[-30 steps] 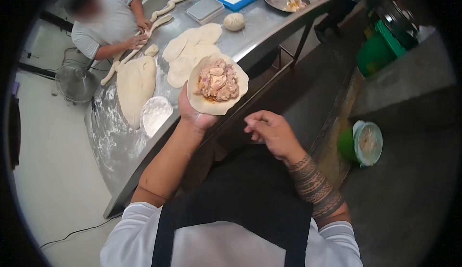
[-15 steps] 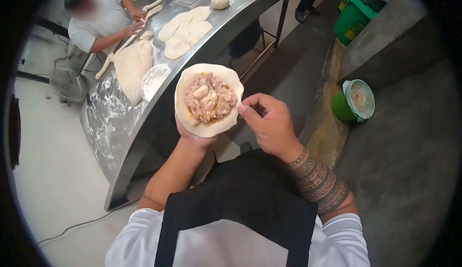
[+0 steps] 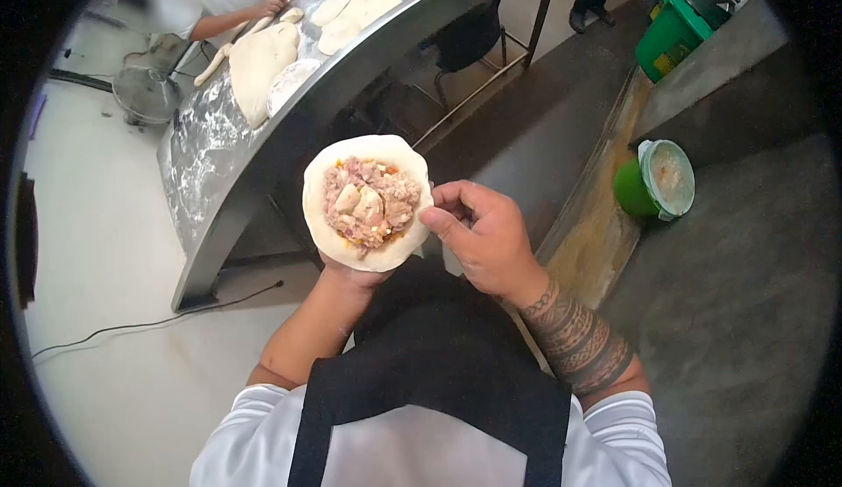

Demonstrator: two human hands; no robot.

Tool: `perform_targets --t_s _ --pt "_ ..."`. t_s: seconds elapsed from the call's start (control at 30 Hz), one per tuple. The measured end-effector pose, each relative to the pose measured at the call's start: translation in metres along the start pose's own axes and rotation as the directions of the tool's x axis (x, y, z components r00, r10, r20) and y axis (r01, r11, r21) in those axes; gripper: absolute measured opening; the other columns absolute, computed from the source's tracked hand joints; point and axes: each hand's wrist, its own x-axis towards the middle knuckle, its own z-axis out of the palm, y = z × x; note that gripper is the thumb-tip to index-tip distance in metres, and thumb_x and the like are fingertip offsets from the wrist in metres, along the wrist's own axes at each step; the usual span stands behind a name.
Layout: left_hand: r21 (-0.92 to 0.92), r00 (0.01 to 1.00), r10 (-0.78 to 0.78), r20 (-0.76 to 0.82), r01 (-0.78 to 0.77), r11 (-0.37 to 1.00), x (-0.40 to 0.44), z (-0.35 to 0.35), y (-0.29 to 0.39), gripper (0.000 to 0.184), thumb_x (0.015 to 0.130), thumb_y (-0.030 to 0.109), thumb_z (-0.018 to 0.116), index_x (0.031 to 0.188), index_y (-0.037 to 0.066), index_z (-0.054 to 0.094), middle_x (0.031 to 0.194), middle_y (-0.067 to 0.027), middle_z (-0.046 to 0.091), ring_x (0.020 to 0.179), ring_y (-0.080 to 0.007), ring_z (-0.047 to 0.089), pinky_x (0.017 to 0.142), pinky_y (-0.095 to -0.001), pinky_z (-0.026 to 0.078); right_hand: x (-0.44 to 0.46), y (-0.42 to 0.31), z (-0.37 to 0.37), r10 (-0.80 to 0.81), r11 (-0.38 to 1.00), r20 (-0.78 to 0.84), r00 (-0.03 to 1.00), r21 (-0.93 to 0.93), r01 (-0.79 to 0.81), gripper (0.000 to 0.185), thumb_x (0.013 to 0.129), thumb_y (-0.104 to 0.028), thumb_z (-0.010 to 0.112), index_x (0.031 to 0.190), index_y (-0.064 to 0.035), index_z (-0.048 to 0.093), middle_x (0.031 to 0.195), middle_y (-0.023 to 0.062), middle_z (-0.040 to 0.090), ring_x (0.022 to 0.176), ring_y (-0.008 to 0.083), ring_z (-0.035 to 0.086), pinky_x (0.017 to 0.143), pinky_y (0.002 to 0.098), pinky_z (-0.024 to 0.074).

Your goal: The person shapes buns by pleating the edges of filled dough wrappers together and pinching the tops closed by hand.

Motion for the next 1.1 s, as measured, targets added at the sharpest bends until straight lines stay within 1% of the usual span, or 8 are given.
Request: perform_targets --t_s 0.17,0.33,0.43,0.53,0.83,0.93,1.03,1.1 --pt "-0.038 0.999 -0.006 0.042 0.007 0.999 -0.009 0.008 -0.012 0.07 0.1 0.057 0.038 0.151 0.009 0.043 0.149 -0.021 0.05 0.134 -0.0431 0.052 0.11 -0.0616 0.045 -0.013 -0.008 -0.001 -0.043 0.993 -0.028 0.999 -0.109 0.04 0.02 0.097 -0.017 0.07 0.097 0.0031 0.069 0.084 0.0068 0.069 0.077 0.0113 0.061 0.07 0.0285 0.0492" --pt "0.166 0.999 0.013 -0.04 -0.006 0.986 -0.012 0.015 -0.01 0.073 0.099 0.062 0.04 0.152 0.012 0.041 0.15 -0.0197 0.048 0.135 -0.041 0.052 0.11 -0.0608 0.046 -0.014 -0.018 -0.014 -0.219 0.936 -0.003 0.976 -0.284 0.209 0.019 0.095 -0.016 0.07 0.092 0.0024 0.068 0.08 0.0091 0.066 0.072 0.0144 0.06 0.068 0.0299 0.0479" --pt "0.182 1.0 -0.008 -0.004 0.008 0.983 -0.014 0.016 -0.007 0.075 0.099 0.063 0.041 0.153 0.01 0.04 0.151 -0.0205 0.048 0.135 -0.0412 0.052 0.11 -0.0604 0.046 -0.013 -0.025 -0.015 -0.082 0.969 -0.026 0.996 -0.237 0.074 0.015 0.097 -0.012 0.068 0.093 0.0021 0.067 0.087 0.0037 0.066 0.078 0.0069 0.057 0.068 0.0255 0.0465" --pt "0.171 1.0 -0.022 -0.002 0.022 0.985 -0.019 0.019 -0.001 0.075 0.099 0.062 0.041 0.153 0.01 0.039 0.151 -0.0208 0.048 0.135 -0.0415 0.053 0.11 -0.0597 0.047 -0.006 -0.018 -0.001 -0.06 0.998 -0.096 0.994 0.017 0.062 0.019 0.096 -0.016 0.069 0.093 0.0028 0.068 0.082 0.0091 0.068 0.074 0.0118 0.061 0.068 0.0298 0.0482" --pt "0.131 0.995 -0.098 -0.027 0.101 0.986 -0.009 0.028 0.013 0.065 0.102 0.052 0.037 0.147 0.006 0.048 0.145 -0.0217 0.054 0.13 -0.0419 0.057 0.109 -0.059 0.047 0.002 -0.016 -0.012 -0.186 0.951 0.033 0.982 -0.245 0.188 0.018 0.097 -0.016 0.068 0.092 0.0015 0.068 0.082 0.0011 0.066 0.076 0.0063 0.056 0.067 0.0248 0.0457" --pt "0.138 0.994 -0.107 -0.03 0.111 0.984 -0.005 0.029 0.02 0.061 0.103 0.048 0.037 0.143 0.004 0.052 0.141 -0.0218 0.057 0.126 -0.041 0.059 0.107 -0.0576 0.049 0.01 -0.016 -0.009 0.002 0.996 0.02 1.0 -0.086 0.0 0.021 0.096 -0.018 0.069 0.089 0.0021 0.069 0.082 0.0039 0.069 0.076 0.0081 0.059 0.068 0.0272 0.0473" --pt "0.117 0.991 -0.13 -0.022 0.131 0.984 -0.003 0.026 0.026 0.06 0.103 0.048 0.038 0.141 0.004 0.053 0.14 -0.0217 0.058 0.125 -0.0406 0.06 0.106 -0.0574 0.049 0.017 -0.012 -0.002 0.02 0.997 -0.016 1.0 0.073 -0.019 0.022 0.097 -0.018 0.069 0.088 0.0022 0.068 0.081 0.0028 0.067 0.075 0.0074 0.057 0.067 0.0266 0.0464" --pt "0.103 0.987 -0.155 -0.037 0.158 0.982 -0.001 0.028 0.032 0.061 0.103 0.048 0.038 0.141 0.004 0.053 0.14 -0.0217 0.058 0.125 -0.0407 0.06 0.106 -0.0577 0.049 0.022 -0.015 -0.001 0.029 0.999 0.018 0.999 0.014 -0.029 0.021 0.096 -0.018 0.07 0.089 0.0023 0.069 0.08 0.0022 0.067 0.075 0.0069 0.057 0.067 0.0261 0.0466"
